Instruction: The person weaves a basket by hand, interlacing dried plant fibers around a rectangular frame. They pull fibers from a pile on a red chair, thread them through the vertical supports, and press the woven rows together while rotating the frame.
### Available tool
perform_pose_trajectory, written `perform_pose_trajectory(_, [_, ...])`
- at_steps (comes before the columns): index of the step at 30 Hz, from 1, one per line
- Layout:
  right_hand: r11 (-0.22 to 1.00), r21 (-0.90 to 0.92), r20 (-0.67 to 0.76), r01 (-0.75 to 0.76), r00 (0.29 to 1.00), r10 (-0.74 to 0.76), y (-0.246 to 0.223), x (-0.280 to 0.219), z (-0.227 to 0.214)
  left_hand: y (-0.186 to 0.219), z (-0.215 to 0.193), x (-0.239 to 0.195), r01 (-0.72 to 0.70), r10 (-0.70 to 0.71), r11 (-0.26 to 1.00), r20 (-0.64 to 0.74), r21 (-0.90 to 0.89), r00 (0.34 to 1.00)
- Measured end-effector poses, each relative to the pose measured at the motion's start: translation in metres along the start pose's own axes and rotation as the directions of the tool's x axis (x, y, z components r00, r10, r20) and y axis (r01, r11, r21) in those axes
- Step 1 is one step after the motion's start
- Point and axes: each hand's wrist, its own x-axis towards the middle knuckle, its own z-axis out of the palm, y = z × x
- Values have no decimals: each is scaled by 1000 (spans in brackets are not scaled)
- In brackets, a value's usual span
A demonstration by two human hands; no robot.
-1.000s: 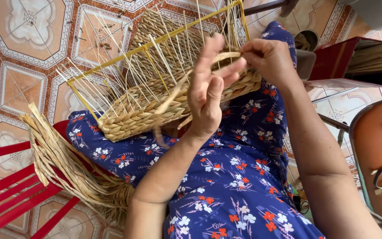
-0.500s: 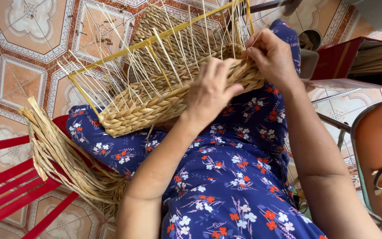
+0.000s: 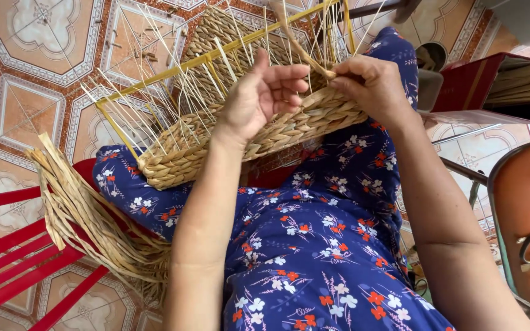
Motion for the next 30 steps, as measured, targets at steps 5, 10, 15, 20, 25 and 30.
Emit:
perform_pose_trajectory(5, [998, 49, -17, -44, 999, 45, -5, 1, 0, -39, 8, 50, 96, -33, 836, -126, 540, 991])
perform_pose_trajectory(10, [947, 284, 80, -151, 988, 134, 3, 7, -6, -76, 1, 86, -28, 219, 542, -109, 840, 970])
perform_pose_trajectory(15, [995, -5, 13, -102, 995, 102, -4, 12, 6, -88, 14, 57, -617, 684, 25, 437, 786, 584])
perform_pose_trajectory(20, [974, -225, 81, 35, 997, -18, -19, 9, 5, -81, -12, 34, -437, 768, -183, 406, 880, 495])
perform_pose_trajectory(25, [977, -18, 93, -212, 973, 212, -23, 8, 8, -84, -38, 12, -113, 643, -10, 92, 994, 760])
perform_pose_trajectory(30, [992, 80, 10, -95, 995, 95, -14, 11, 11, -62, 2, -15, -64, 610, -32, 70, 997, 789])
